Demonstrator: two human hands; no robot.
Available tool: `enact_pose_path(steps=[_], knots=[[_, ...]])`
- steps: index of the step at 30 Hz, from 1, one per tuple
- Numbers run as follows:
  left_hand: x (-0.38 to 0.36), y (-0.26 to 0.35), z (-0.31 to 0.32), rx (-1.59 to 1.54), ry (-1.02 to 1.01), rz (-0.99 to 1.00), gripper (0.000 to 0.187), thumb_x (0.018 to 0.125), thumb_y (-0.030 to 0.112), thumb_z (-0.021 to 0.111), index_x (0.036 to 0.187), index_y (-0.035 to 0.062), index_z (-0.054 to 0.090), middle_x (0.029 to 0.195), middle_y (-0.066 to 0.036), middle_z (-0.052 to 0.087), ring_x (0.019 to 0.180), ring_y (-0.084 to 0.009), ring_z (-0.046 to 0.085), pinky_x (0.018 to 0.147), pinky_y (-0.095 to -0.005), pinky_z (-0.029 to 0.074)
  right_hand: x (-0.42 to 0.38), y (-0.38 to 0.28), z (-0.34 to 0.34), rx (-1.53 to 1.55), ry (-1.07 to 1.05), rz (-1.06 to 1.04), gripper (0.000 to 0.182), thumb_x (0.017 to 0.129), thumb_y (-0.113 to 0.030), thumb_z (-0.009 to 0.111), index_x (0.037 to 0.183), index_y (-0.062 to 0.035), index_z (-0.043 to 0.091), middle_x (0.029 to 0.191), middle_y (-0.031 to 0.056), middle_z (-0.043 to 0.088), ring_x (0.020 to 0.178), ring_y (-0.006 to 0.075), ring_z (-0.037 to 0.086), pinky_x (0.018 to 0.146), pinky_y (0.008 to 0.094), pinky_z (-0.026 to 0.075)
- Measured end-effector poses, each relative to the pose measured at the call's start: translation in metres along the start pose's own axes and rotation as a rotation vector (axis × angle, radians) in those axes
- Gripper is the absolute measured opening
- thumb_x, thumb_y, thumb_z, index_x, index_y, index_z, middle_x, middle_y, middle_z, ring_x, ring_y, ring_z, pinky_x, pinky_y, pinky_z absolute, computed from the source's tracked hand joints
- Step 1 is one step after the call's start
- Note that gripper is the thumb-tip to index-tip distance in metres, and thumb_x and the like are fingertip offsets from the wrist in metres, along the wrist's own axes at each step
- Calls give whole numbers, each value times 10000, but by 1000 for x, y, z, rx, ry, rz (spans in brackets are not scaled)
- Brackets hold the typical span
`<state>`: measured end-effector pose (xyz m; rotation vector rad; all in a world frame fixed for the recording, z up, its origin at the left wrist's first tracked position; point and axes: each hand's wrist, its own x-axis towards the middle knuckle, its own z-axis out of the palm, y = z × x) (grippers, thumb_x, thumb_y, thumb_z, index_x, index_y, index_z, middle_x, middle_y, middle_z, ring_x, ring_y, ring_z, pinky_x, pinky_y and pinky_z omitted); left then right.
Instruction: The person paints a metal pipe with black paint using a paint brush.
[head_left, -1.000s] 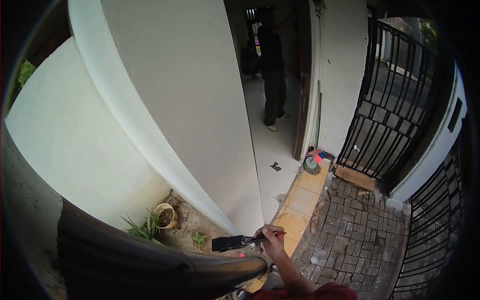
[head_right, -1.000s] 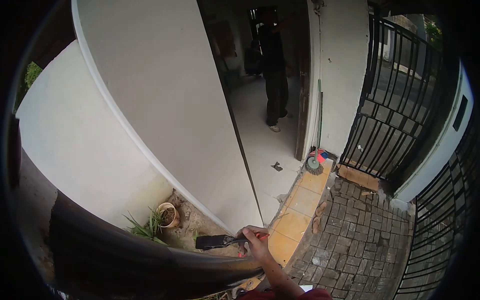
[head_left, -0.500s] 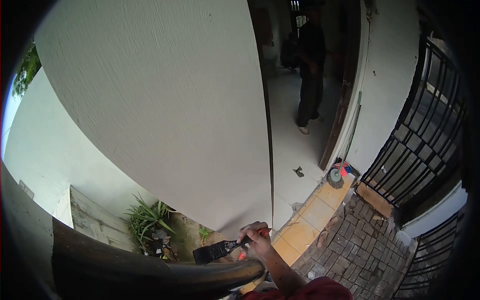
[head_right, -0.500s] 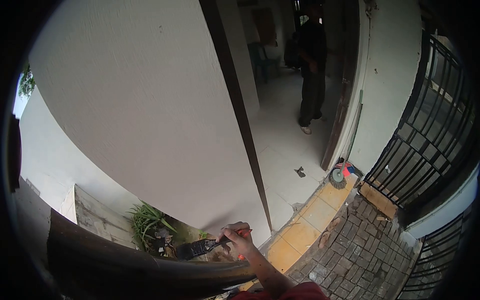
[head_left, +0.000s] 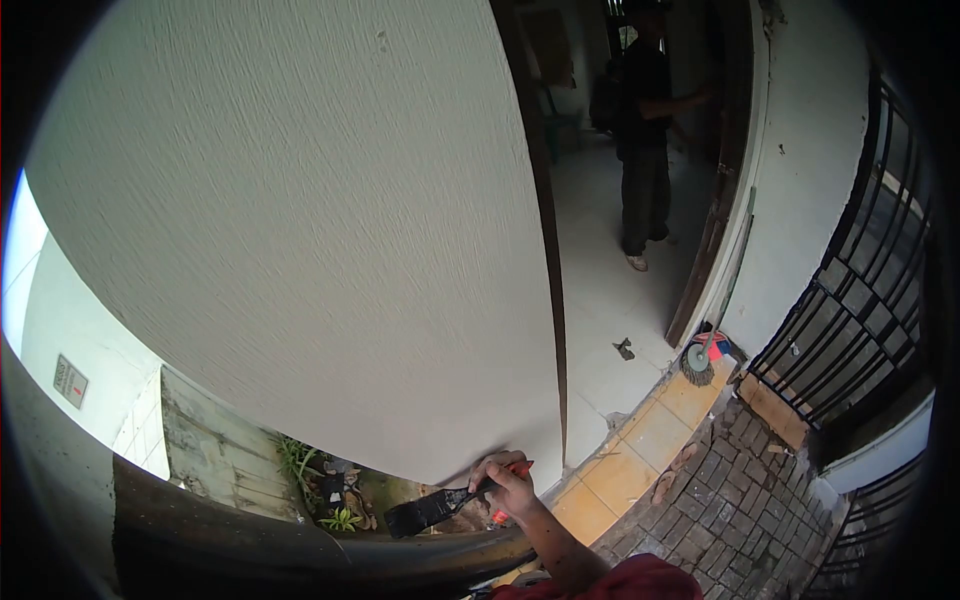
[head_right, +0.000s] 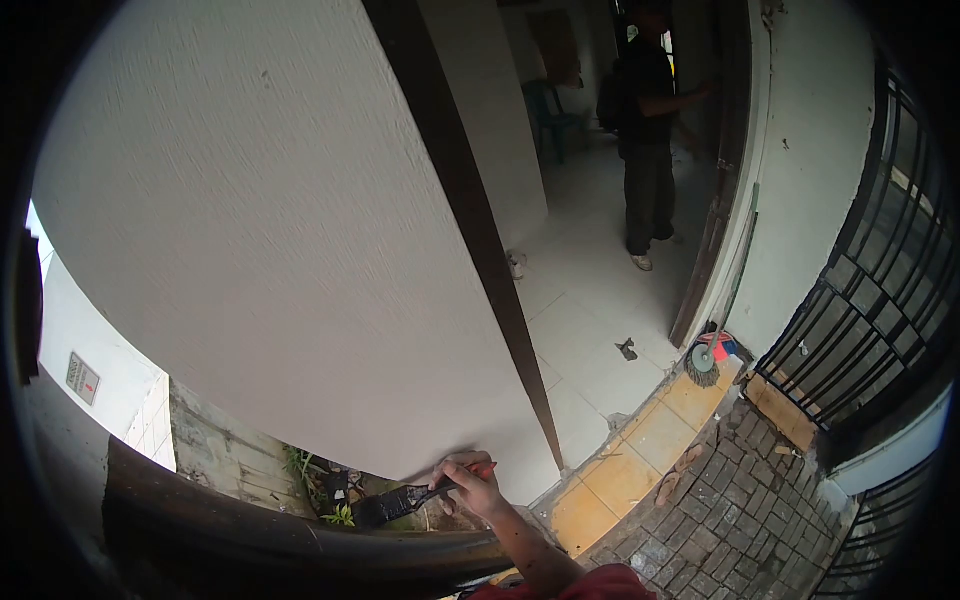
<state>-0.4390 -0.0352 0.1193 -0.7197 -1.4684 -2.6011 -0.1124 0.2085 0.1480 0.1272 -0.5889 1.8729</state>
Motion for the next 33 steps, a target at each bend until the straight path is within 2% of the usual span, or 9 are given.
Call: enact_pose_path(steps=[4, 6, 9, 19, 22, 25, 30, 33], knots=[[-1, -2, 2, -18, -18, -10, 679, 815, 553, 550, 1283, 63, 507, 1336, -105, 513, 1190, -331, 504, 973, -501, 429, 0, 2, -4, -119, 6, -33, 293, 943, -153, 546, 815, 90, 648, 732, 224, 633, 536, 239, 602, 367, 294, 498], [-2, -2, 0, -25, -22, -9, 678, 814, 553, 551, 1281, 62, 509, 1334, -106, 514, 1190, -331, 504, 972, -501, 429, 0, -2, -2, 8, -47, 61, 220, 945, -113, 552, 850, 46, 669, 785, 173, 661, 592, 208, 648, 342, 280, 481], [-1, 1, -2, -37, -32, -5, 677, 813, 552, 552, 1278, 61, 512, 1331, -108, 517, 1190, -331, 505, 970, -503, 429, 1, -2, 1, 24, -30, 49, 228, 943, -122, 556, 839, 49, 666, 766, 168, 658, 571, 207, 641, 341, 278, 478], [0, 8, -11, -85, -64, 1, 674, 808, 550, 557, 1267, 57, 523, 1322, -113, 524, 1190, -332, 505, 966, -507, 430, 0, -3, 1, -31, -60, 68, 277, 952, -158, 547, 831, 66, 655, 759, 165, 654, 513, 190, 611, 356, 270, 483], [-1, 8, -13, -105, -76, 1, 674, 807, 549, 559, 1264, 56, 526, 1320, -115, 527, 1190, -332, 506, 964, -508, 430, -1, -3, 1, -86, -9, 79, 319, 938, -168, 543, 789, 100, 634, 726, 203, 631, 489, 210, 601, 350, 284, 488], [4, 9, -14, -126, -96, 3, 673, 806, 549, 560, 1261, 55, 529, 1317, -117, 529, 1190, -332, 506, 963, -509, 430, -2, -1, 0, -73, -11, 87, 286, 935, -157, 548, 809, 83, 640, 740, 199, 635, 496, 217, 608, 350, 287, 490], [3, 8, -16, -170, -121, -7, 671, 803, 548, 563, 1256, 53, 534, 1313, -119, 533, 1190, -332, 506, 960, -511, 430, -2, 2, -5, -75, -11, 70, 193, 929, -117, 557, 889, 47, 651, 796, 198, 647, 617, 247, 659, 346, 301, 494], [1, 5, -18, -200, -137, -21, 671, 802, 547, 564, 1253, 52, 537, 1310, -121, 535, 1190, -332, 507, 959, -512, 431, -1, -2, -3, -62, -69, 83, 194, 930, -121, 560, 889, 45, 653, 805, 201, 650, 668, 243, 666, 352, 307, 498]])
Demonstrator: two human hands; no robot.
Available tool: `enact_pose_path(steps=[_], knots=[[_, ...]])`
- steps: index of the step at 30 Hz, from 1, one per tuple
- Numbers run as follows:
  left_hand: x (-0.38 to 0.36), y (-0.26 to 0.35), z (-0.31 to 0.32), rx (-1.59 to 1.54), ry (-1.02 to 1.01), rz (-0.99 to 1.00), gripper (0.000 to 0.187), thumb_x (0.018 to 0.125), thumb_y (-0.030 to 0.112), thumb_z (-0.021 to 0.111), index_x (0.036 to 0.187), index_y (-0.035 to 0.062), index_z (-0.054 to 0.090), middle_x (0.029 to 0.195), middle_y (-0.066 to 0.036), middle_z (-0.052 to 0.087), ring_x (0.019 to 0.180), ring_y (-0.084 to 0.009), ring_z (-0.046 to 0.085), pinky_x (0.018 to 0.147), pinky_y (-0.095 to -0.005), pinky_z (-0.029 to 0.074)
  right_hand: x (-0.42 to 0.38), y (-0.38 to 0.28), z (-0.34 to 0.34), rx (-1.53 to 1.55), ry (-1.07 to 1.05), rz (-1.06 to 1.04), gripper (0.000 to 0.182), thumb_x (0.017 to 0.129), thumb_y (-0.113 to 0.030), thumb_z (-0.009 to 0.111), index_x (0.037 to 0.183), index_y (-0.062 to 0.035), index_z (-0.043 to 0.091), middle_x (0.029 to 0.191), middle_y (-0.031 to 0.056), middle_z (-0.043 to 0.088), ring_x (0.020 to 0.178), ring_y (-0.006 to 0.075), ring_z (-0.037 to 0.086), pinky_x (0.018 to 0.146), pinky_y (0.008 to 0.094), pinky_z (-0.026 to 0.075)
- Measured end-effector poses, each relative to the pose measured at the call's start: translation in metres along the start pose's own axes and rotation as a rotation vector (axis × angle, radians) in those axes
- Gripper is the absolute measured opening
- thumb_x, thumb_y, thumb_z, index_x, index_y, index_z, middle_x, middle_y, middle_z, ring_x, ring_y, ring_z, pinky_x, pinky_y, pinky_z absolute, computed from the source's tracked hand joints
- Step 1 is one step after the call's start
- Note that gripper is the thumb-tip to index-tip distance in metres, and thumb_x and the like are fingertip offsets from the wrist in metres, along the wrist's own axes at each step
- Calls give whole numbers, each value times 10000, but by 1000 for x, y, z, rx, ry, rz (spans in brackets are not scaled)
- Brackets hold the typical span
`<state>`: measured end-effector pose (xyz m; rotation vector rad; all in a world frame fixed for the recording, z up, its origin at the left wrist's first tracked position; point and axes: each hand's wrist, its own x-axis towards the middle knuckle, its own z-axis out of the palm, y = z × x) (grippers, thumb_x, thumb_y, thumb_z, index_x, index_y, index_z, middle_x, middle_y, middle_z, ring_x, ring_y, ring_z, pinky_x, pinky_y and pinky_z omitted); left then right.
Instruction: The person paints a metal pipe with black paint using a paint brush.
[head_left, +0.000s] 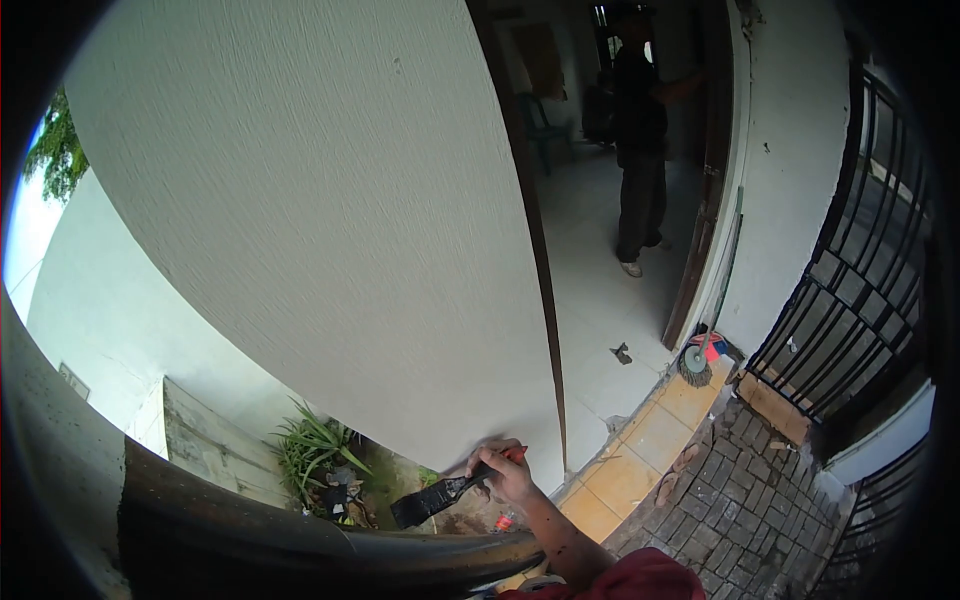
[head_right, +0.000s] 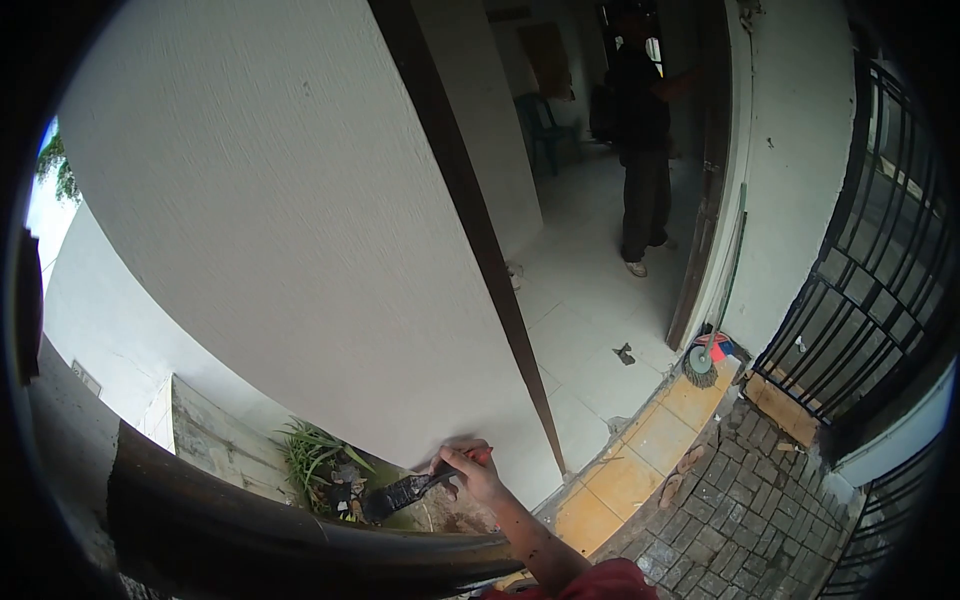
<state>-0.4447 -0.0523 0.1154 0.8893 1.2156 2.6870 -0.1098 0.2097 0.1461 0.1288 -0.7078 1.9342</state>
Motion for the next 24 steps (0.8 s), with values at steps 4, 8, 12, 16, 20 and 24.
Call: enact_pose_path(steps=[4, 8, 12, 16, 20, 24], knots=[[-1, 1, -10, -24, -33, -30, 670, 800, 546, 566, 1249, 50, 541, 1306, -123, 538, 1190, -332, 507, 957, -514, 431, -2, 3, 7, -12, 92, -44, 217, 925, -139, 574, 849, 48, 654, 777, 196, 648, 615, 233, 653, 349, 308, 494], [2, 8, -23, -45, -67, -58, 668, 798, 545, 568, 1245, 49, 545, 1303, -125, 541, 1190, -333, 507, 955, -516, 431, -10, 4, 14, -67, 105, -52, 288, 928, -186, 574, 803, 65, 642, 734, 195, 636, 485, 234, 609, 328, 310, 479], [7, 12, -35, -86, -94, -78, 667, 797, 545, 570, 1241, 47, 549, 1299, -128, 544, 1191, -333, 508, 953, -517, 431, -23, 6, 27, -40, 131, -69, 343, 936, -223, 562, 771, 73, 619, 716, 199, 624, 418, 240, 578, 315, 313, 469], [17, 14, -55, -127, -152, -122, 666, 795, 544, 572, 1237, 46, 554, 1296, -130, 548, 1191, -333, 508, 952, -519, 432, -44, 16, 38, -23, 176, -162, 351, 939, -238, 560, 757, 61, 595, 710, 195, 617, 408, 235, 572, 310, 311, 468], [42, 15, -69, -180, -232, -179, 665, 793, 543, 574, 1233, 44, 558, 1292, -132, 551, 1191, -333, 508, 950, -520, 432, -66, 23, 61, -26, 277, -236, 367, 955, -280, 528, 775, 37, 565, 716, 175, 599, 391, 227, 549, 303, 317, 443], [66, 14, -83, -267, -290, -204, 664, 791, 542, 576, 1229, 43, 562, 1289, -134, 554, 1191, -333, 509, 948, -522, 432, -88, 37, 97, 23, 330, -339, 386, 966, -304, 519, 766, 21, 576, 669, 135, 595, 365, 186, 516, 293, 297, 387]])
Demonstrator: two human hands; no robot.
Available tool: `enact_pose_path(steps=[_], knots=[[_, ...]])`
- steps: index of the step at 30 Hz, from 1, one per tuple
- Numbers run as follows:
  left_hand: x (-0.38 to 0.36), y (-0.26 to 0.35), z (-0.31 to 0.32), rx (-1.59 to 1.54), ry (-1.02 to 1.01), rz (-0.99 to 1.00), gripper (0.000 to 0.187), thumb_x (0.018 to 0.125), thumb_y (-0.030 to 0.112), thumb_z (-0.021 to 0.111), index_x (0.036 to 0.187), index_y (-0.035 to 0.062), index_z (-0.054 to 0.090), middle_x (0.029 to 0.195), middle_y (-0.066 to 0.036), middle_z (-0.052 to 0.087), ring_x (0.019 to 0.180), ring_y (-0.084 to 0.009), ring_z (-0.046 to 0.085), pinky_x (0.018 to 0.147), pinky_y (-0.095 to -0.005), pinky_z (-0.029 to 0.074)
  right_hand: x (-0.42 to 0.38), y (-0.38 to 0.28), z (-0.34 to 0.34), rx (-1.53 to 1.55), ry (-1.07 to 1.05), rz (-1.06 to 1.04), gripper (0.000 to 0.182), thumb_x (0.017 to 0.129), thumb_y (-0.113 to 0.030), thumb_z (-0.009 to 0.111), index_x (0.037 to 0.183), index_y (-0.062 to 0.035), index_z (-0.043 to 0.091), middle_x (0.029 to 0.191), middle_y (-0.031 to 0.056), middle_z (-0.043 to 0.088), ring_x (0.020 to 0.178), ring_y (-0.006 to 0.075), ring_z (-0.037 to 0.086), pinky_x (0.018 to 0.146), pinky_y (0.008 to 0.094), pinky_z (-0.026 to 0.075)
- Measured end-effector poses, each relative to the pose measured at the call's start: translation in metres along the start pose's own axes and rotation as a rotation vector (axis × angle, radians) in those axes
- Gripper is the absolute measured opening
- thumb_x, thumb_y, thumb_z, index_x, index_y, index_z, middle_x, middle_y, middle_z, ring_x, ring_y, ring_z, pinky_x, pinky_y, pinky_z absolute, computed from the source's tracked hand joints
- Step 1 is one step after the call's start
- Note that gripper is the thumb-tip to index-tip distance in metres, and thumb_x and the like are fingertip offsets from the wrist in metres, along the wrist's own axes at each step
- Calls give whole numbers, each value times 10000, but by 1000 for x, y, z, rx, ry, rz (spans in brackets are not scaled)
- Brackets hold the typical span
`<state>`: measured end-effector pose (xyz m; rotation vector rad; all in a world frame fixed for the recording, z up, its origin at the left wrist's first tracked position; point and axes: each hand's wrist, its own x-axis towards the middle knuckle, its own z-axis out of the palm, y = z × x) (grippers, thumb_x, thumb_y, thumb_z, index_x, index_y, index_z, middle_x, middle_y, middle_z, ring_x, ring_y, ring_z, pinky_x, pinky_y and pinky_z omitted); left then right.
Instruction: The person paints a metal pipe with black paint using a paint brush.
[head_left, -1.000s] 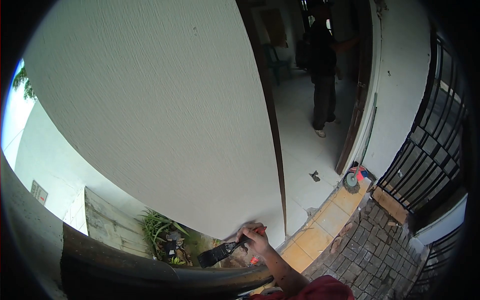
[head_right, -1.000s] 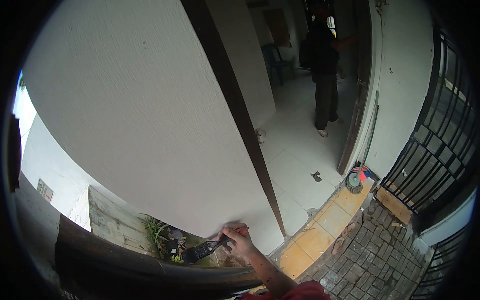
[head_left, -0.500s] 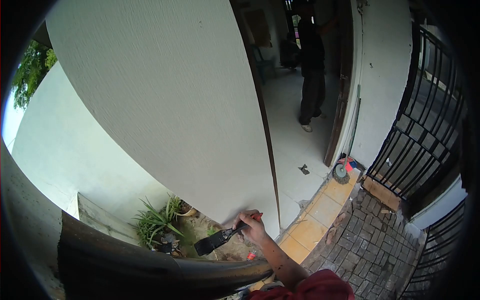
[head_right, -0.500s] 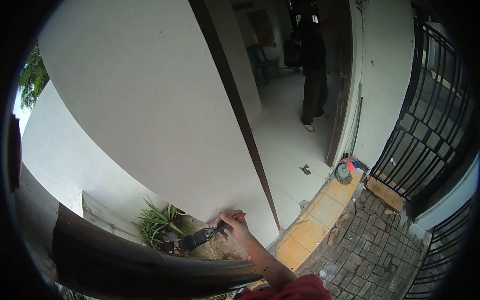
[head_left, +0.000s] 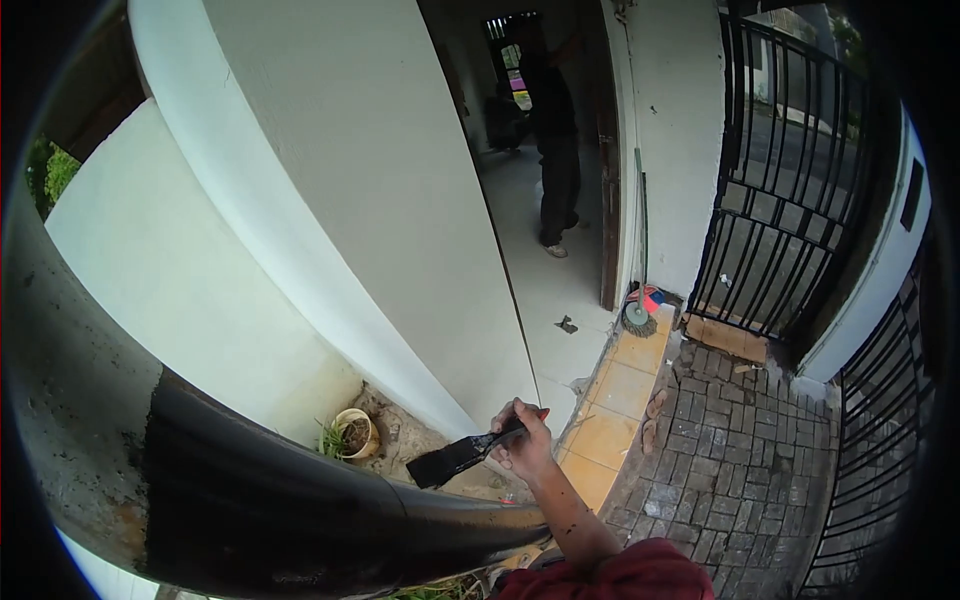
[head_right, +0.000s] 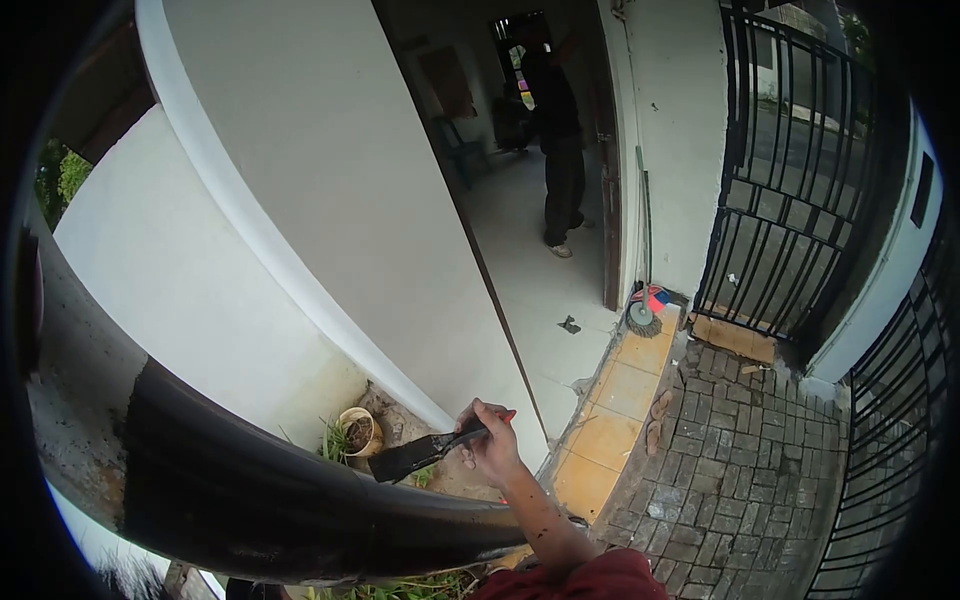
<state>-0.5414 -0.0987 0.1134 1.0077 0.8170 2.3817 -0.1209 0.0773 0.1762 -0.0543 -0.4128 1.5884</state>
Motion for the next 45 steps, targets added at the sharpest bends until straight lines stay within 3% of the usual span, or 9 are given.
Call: enact_pose_path(steps=[6, 12, 13, 18, 24, 26, 29, 38, 45], knots=[[34, 9, -21, -102, -97, -43, 663, 788, 541, 579, 1223, 40, 568, 1283, -137, 558, 1191, -333, 509, 945, -524, 432, -64, 3, 27, 64, 5, -72, 434, 966, -424, 473, 856, -18, 580, 769, 132, 620, 405, 198, 520, 289, 280, 373], [25, 71, -75, -106, -109, -70, 661, 786, 540, 582, 1217, 38, 574, 1278, -141, 563, 1191, -334, 510, 942, -527, 433, -139, 6, 69, -94, -36, -318, 599, 961, -477, 469, 702, 53, 574, 535, 197, 552, 317, 214, 502, 280, 295, 408], [40, 87, -32, -461, 743, -329, 669, 757, 552, 577, 1200, 50, 592, 1243, -159, 579, 1160, -353, 525, 937, -551, 411, -146, 2, 78, -145, -226, -342, 576, 938, -451, 527, 748, 89, 594, 610, 223, 583, 369, 246, 546, 313, 319, 461], [31, 70, -65, -566, 595, -406, 663, 751, 582, 559, 1246, 142, 561, 1314, -161, 509, 1228, -391, 435, 968, -596, 354, -172, -2, 119, -458, -517, -452, 627, 858, -474, 636, 785, 149, 634, 648, 261, 616, 426, 304, 611, 378, 344, 539], [16, 55, -75, -633, 550, -508, 654, 769, 601, 527, 1263, 173, 552, 1357, -139, 481, 1257, -387, 414, 970, -635, 349, -190, 17, 138, -697, -384, -631, 582, 858, -463, 654, 675, 88, 624, 508, 173, 580, 378, 263, 600, 332, 289, 473], [18, 55, -68, -595, 524, -517, 646, 776, 598, 524, 1267, 179, 548, 1366, -136, 473, 1262, -387, 408, 972, -637, 351, -202, 23, 138, -748, -368, -564, 570, 859, -457, 654, 699, 89, 615, 586, 192, 609, 412, 277, 606, 330, 308, 481], [26, 49, -56, -639, 421, -526, 638, 793, 589, 522, 1279, 175, 537, 1371, -135, 468, 1264, -399, 399, 980, -645, 345, -204, 46, 144, -719, -16, -876, 573, 866, -408, 675, 872, 164, 635, 706, 228, 658, 472, 255, 640, 428, 300, 531], [40, 35, -50, -657, 419, -626, 647, 764, 567, 559, 1253, 143, 559, 1339, -163, 488, 1219, -408, 437, 954, -615, 376, -187, 35, 232, -841, -70, -1000, 416, 932, -260, 607, 884, 151, 653, 668, 184, 654, 475, 213, 636, 403, 250, 471], [43, 25, -65, -654, 459, -634, 640, 746, 574, 554, 1221, 146, 580, 1292, -143, 532, 1181, -388, 472, 918, -587, 399, -202, 18, 210, -1153, -40, -695, 249, 920, -92, 579, 807, 97, 695, 567, 124, 629, 415, 139, 589, 388, 224, 444]])
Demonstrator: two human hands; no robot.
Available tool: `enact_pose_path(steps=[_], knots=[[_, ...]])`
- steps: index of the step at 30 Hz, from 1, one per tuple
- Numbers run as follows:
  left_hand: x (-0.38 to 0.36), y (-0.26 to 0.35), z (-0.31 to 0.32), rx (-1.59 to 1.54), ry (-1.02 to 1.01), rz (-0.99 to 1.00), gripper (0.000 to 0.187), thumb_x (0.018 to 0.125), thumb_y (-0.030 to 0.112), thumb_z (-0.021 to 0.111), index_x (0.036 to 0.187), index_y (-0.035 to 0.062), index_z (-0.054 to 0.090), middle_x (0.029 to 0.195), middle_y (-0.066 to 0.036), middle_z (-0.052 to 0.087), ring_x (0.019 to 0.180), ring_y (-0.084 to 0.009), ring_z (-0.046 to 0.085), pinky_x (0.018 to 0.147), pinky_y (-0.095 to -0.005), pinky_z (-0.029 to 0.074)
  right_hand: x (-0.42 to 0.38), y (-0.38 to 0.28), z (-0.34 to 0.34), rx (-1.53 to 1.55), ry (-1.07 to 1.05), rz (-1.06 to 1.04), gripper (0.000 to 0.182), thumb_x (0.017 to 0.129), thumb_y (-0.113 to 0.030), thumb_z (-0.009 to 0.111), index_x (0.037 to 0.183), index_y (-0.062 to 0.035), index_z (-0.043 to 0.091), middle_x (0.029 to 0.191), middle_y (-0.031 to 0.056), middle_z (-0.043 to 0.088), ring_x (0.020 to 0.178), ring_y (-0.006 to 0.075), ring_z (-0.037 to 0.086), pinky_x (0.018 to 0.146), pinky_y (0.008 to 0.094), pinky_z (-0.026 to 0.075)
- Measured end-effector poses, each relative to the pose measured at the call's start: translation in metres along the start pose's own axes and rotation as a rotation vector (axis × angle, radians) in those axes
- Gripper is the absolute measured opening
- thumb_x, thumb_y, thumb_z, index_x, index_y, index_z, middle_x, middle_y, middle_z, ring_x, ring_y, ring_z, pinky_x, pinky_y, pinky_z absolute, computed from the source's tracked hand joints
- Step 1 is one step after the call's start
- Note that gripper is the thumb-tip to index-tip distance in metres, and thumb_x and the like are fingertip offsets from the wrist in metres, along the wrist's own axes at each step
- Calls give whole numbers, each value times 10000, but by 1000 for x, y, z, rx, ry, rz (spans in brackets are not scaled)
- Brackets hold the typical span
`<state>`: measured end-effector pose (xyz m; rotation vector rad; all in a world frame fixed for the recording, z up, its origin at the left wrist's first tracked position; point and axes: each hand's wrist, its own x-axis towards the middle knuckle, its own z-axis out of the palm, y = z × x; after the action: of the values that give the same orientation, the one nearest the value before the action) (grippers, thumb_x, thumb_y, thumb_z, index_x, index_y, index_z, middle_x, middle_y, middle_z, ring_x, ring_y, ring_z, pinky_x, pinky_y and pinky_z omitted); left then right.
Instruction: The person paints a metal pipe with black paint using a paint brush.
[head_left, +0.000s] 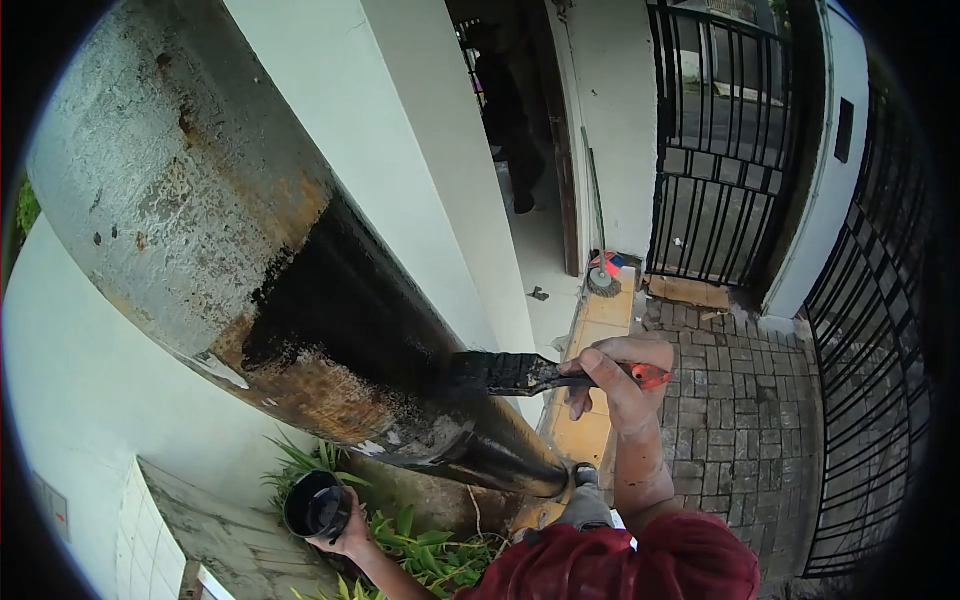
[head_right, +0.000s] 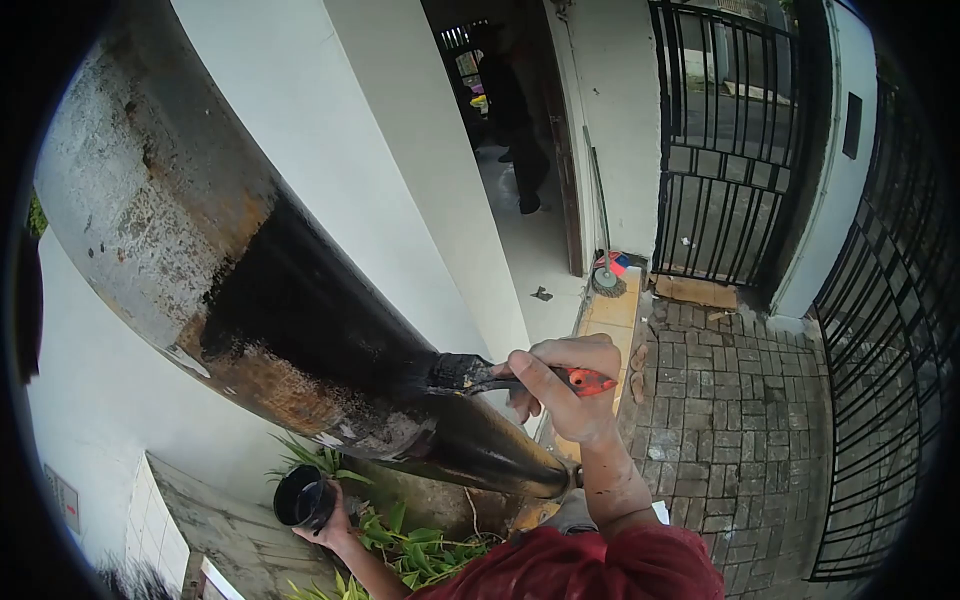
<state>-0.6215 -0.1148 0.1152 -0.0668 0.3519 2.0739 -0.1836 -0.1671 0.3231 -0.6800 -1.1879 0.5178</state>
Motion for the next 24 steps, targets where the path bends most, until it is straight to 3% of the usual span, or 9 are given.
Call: enact_pose_path(steps=[5, 7, 9, 11, 16, 19, 21, 22, 24], knots=[[-13, 2, 8, 11, 77, 17, 641, 739, 558, 559, 1211, 127, 588, 1299, -156, 530, 1183, -401, 470, 912, -596, 395, 18, -14, -1, -91, -34, 80, 238, 924, -110, 584, 807, 47, 721, 521, 68, 604, 378, 89, 535, 368, 207, 409], [-17, 3, 10, 4, 106, 42, 635, 744, 554, 554, 1210, 124, 588, 1300, -156, 529, 1187, -402, 469, 913, -598, 395, 37, -19, 23, -18, -49, -3, 244, 947, -167, 585, 988, 38, 711, 524, 30, 594, 410, 60, 542, 378, 191, 406], [-17, 6, 8, -7, 137, 75, 629, 749, 550, 549, 1208, 122, 588, 1302, -157, 528, 1192, -402, 467, 915, -599, 395, 53, -33, 34, 13, -49, -11, 250, 949, -168, 585, 1053, 32, 694, 538, 30, 597, 426, 58, 551, 384, 185, 412], [-14, 11, 5, 26, 119, 87, 713, 754, 664, 492, 1251, 157, 560, 1318, -157, 504, 1186, -419, 447, 931, -610, 381, 56, -31, 38, 77, 0, -40, 262, 954, -177, 577, 1045, 40, 692, 545, 41, 601, 427, 72, 559, 388, 191, 420], [-15, 14, 2, -6, 108, 89, 713, 760, 667, 484, 1261, 165, 551, 1326, -155, 498, 1199, -417, 435, 933, -612, 373, 30, 14, 18, 201, 8, -103, 306, 962, -201, 560, 1003, 76, 684, 570, 68, 613, 434, 120, 583, 397, 215, 440], [-17, 12, 5, 5, 130, 93, 703, 768, 659, 480, 1260, 163, 550, 1328, -154, 495, 1202, -415, 432, 933, -606, 371, 9, 29, -2, 110, -37, 91, 329, 952, -206, 567, 950, 103, 679, 585, 85, 618, 436, 149, 592, 400, 233, 447], [-17, 10, 6, 10, 154, 105, 697, 769, 653, 483, 1256, 160, 553, 1328, -153, 495, 1201, -413, 433, 933, -602, 370, 3, 31, -9, 161, 68, 115, 335, 933, -190, 587, 999, 133, 650, 589, 97, 617, 442, 152, 595, 418, 242, 457], [-15, 8, 4, 24, 134, 113, 694, 766, 652, 489, 1244, 154, 561, 1328, -152, 495, 1203, -411, 433, 931, -599, 371, 5, 22, -6, 219, 114, 101, 423, 923, -201, 606, 1137, 162, 566, 617, 115, 623, 475, 156, 611, 447, 254, 474], [-16, 5, 5, 45, 117, 122, 691, 763, 650, 495, 1232, 147, 569, 1328, -151, 495, 1205, -409, 433, 929, -596, 373, 10, 11, 3, 306, 135, 73, 473, 920, -206, 613, 1193, 166, 514, 638, 119, 628, 497, 158, 620, 461, 256, 480]])
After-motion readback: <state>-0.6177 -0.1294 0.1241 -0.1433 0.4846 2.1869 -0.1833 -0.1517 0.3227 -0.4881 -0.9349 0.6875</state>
